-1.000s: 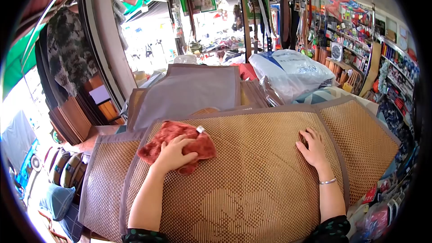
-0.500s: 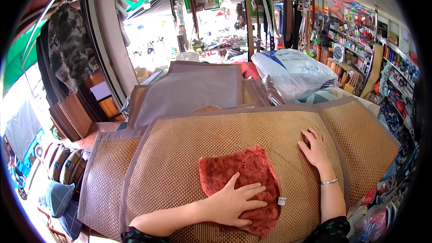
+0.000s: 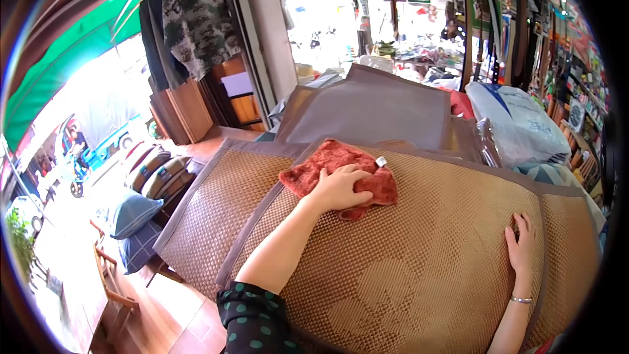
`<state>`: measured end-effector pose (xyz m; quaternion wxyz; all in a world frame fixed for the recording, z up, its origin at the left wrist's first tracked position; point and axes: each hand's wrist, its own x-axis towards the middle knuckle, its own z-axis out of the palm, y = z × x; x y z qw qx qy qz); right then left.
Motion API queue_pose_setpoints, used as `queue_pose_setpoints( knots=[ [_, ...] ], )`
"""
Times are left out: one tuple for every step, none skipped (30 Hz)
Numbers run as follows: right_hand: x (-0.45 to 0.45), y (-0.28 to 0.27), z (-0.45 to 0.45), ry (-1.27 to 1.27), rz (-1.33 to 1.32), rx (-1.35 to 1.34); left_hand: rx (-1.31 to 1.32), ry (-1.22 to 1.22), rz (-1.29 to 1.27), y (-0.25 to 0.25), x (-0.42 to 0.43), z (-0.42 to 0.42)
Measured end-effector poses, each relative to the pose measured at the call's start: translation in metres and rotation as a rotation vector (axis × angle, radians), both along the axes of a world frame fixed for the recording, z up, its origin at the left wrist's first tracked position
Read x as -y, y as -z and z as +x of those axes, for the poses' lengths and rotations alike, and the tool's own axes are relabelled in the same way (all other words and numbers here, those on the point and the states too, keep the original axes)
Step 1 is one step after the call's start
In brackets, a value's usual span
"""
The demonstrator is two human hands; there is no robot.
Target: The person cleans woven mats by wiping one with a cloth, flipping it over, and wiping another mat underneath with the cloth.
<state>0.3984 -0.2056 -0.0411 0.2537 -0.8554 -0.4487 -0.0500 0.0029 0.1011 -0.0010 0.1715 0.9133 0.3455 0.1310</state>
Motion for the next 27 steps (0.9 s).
queue_pose_setpoints(
  knots=[
    [0.0,0.0,0.0,0.018,0.006,-0.015,-0.023,0.028,0.027,-0.004,0.008,0.005],
    [0.0,0.0,-0.001,0.034,0.012,-0.029,-0.006,0.107,0.038,-0.005,0.019,0.011],
    [-0.001,0.0,-0.003,0.046,0.005,-0.026,-0.023,0.189,0.063,-0.003,0.032,0.019],
    [0.001,-0.009,-0.009,0.023,0.003,-0.031,0.023,0.31,0.092,-0.006,0.053,0.026],
    [0.003,-0.022,-0.017,0.047,-0.062,-0.025,0.045,0.457,0.068,-0.005,0.07,0.035],
    [0.001,-0.031,-0.021,0.063,-0.126,-0.018,0.099,0.569,0.109,-0.002,0.088,0.041],
    [-0.001,-0.034,-0.021,0.072,-0.166,0.013,0.098,0.688,0.034,-0.008,0.107,0.044],
    [-0.002,-0.03,-0.018,0.086,-0.208,0.046,0.109,0.769,0.068,-0.004,0.124,0.048],
    [-0.001,-0.019,-0.007,0.064,-0.191,0.085,0.138,0.821,0.095,0.006,0.138,0.05],
    [-0.003,-0.011,-0.003,0.048,-0.195,0.082,0.147,0.866,0.082,0.014,0.146,0.052],
    [-0.003,-0.005,0.001,0.065,-0.153,0.053,0.139,0.873,0.062,0.013,0.146,0.052],
    [-0.003,0.001,0.005,0.086,-0.111,0.023,0.131,0.883,0.041,0.011,0.144,0.052],
    [-0.003,0.005,0.01,0.063,-0.104,-0.01,0.121,0.857,0.029,0.009,0.139,0.052],
    [-0.002,0.011,0.017,0.061,-0.105,-0.013,0.113,0.832,0.019,0.006,0.129,0.051],
    [-0.001,0.016,0.023,0.032,-0.077,-0.006,0.114,0.759,0.019,0.002,0.119,0.049],
    [0.0,0.02,0.027,0.004,-0.048,0.002,0.093,0.687,-0.013,-0.004,0.107,0.048],
    [0.001,0.02,0.027,0.007,-0.045,0.001,0.111,0.612,0.007,-0.006,0.092,0.046],
    [0.001,0.019,0.026,0.003,-0.044,-0.003,0.087,0.518,0.015,-0.007,0.076,0.042],
    [0.001,0.018,0.026,-0.001,-0.043,-0.008,0.066,0.444,0.02,-0.006,0.057,0.038],
    [0.001,0.015,0.022,0.004,-0.042,-0.01,0.044,0.354,-0.015,-0.012,0.042,0.03],
    [0.0,0.011,0.016,0.009,-0.033,-0.046,0.024,0.247,-0.016,-0.008,0.024,0.023],
    [0.0,0.009,0.011,0.015,-0.023,-0.082,0.017,0.154,-0.022,-0.005,0.007,0.014],
    [0.001,0.007,0.009,0.022,-0.02,-0.082,0.038,0.062,-0.067,-0.003,-0.005,0.007],
    [0.001,0.005,0.008,0.024,-0.039,-0.064,0.031,0.0,-0.036,0.0,-0.015,0.0],
    [0.001,0.004,0.008,0.024,-0.059,-0.045,0.02,-0.027,-0.025,0.008,-0.02,0.0],
    [0.0,0.007,0.01,0.026,-0.057,-0.044,0.01,-0.056,-0.012,0.011,-0.02,-0.001],
    [0.001,0.012,0.014,0.012,-0.041,-0.03,-0.005,-0.016,-0.004,0.004,-0.01,0.002]
  ],
)
